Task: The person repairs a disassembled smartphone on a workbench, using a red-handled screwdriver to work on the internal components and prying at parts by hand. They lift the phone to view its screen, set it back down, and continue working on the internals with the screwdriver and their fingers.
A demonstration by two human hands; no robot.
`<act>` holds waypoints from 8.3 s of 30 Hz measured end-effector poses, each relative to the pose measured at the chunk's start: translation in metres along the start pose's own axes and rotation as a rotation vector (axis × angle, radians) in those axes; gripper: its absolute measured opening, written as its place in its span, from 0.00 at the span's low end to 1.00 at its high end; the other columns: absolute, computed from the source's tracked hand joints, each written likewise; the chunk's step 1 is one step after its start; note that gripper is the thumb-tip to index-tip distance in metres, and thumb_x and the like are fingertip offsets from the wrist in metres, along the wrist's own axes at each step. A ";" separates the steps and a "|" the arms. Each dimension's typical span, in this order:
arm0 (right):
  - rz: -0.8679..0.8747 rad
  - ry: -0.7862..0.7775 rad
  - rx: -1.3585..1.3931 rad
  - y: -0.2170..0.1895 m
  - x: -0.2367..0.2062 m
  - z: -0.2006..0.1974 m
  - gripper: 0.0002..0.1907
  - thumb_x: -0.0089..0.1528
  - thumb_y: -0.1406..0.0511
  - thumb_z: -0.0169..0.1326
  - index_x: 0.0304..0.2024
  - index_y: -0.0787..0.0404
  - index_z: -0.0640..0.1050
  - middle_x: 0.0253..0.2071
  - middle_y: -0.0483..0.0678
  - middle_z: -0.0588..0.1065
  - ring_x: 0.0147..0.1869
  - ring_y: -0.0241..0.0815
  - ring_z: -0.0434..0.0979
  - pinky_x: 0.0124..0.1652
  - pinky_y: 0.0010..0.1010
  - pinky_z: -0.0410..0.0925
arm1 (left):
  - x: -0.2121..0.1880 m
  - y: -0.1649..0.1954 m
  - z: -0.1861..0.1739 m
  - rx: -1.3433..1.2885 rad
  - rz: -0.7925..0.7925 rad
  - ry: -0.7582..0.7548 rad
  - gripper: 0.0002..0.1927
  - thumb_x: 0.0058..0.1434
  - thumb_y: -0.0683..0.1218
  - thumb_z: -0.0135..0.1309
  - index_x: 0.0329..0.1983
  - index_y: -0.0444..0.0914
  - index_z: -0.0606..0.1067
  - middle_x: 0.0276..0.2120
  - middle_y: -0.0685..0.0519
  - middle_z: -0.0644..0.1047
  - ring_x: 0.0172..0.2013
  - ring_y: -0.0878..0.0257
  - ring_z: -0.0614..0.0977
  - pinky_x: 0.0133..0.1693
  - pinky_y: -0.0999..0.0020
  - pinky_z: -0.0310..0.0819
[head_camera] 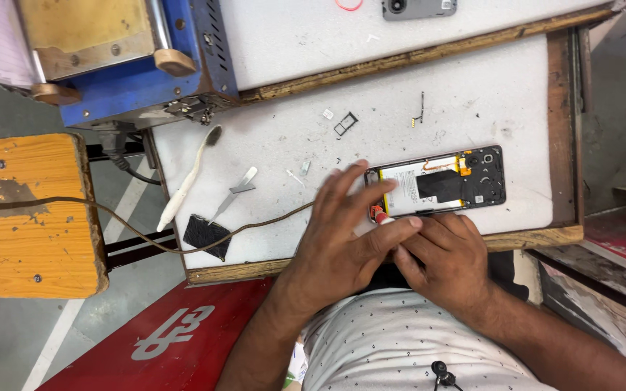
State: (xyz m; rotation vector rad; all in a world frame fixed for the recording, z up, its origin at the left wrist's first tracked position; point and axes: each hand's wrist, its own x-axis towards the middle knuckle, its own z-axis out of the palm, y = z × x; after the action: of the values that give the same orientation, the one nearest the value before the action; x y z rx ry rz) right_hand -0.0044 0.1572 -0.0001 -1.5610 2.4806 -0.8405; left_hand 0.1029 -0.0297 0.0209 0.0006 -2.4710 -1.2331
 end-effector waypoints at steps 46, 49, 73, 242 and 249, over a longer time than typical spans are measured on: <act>-0.100 -0.101 -0.184 0.013 0.156 -0.031 0.14 0.63 0.64 0.60 0.52 0.53 0.83 0.45 0.45 0.79 0.48 0.46 0.80 0.41 0.38 0.75 | -0.017 -0.041 0.027 -0.469 -0.211 0.696 0.30 0.72 0.33 0.48 0.73 0.37 0.51 0.48 0.42 0.80 0.47 0.56 0.84 0.51 0.61 0.82; -0.124 -0.228 -0.285 0.014 0.179 -0.020 0.14 0.61 0.61 0.61 0.49 0.51 0.83 0.47 0.44 0.78 0.51 0.45 0.79 0.44 0.38 0.75 | -0.020 -0.045 0.033 -0.512 -0.247 0.738 0.31 0.72 0.33 0.47 0.74 0.36 0.50 0.48 0.41 0.79 0.48 0.57 0.82 0.53 0.61 0.79; 0.022 -0.237 -0.284 0.010 0.179 -0.016 0.12 0.63 0.58 0.59 0.44 0.56 0.84 0.44 0.48 0.79 0.39 0.44 0.82 0.38 0.38 0.76 | -0.018 -0.047 0.035 -0.544 -0.251 0.689 0.30 0.73 0.33 0.47 0.73 0.37 0.51 0.47 0.42 0.79 0.50 0.58 0.82 0.55 0.63 0.80; 0.157 0.033 0.336 0.034 0.015 -0.005 0.11 0.66 0.66 0.58 0.51 0.62 0.79 0.24 0.44 0.77 0.21 0.29 0.73 0.18 0.23 0.64 | -0.003 0.015 0.008 0.267 0.019 0.158 0.27 0.56 0.40 0.63 0.57 0.51 0.71 0.55 0.46 0.74 0.63 0.43 0.71 0.65 0.38 0.61; 0.128 0.073 0.340 0.032 0.016 -0.006 0.09 0.67 0.67 0.57 0.49 0.63 0.79 0.26 0.44 0.77 0.23 0.29 0.74 0.21 0.21 0.66 | -0.004 0.015 0.007 0.214 0.018 0.199 0.27 0.59 0.35 0.60 0.59 0.49 0.71 0.53 0.51 0.75 0.57 0.45 0.76 0.62 0.44 0.70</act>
State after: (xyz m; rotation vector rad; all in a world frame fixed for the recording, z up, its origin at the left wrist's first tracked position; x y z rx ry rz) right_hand -0.0392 0.1564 -0.0077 -1.2653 2.2979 -1.2383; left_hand 0.1070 -0.0142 0.0274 0.1500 -2.4086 -0.9083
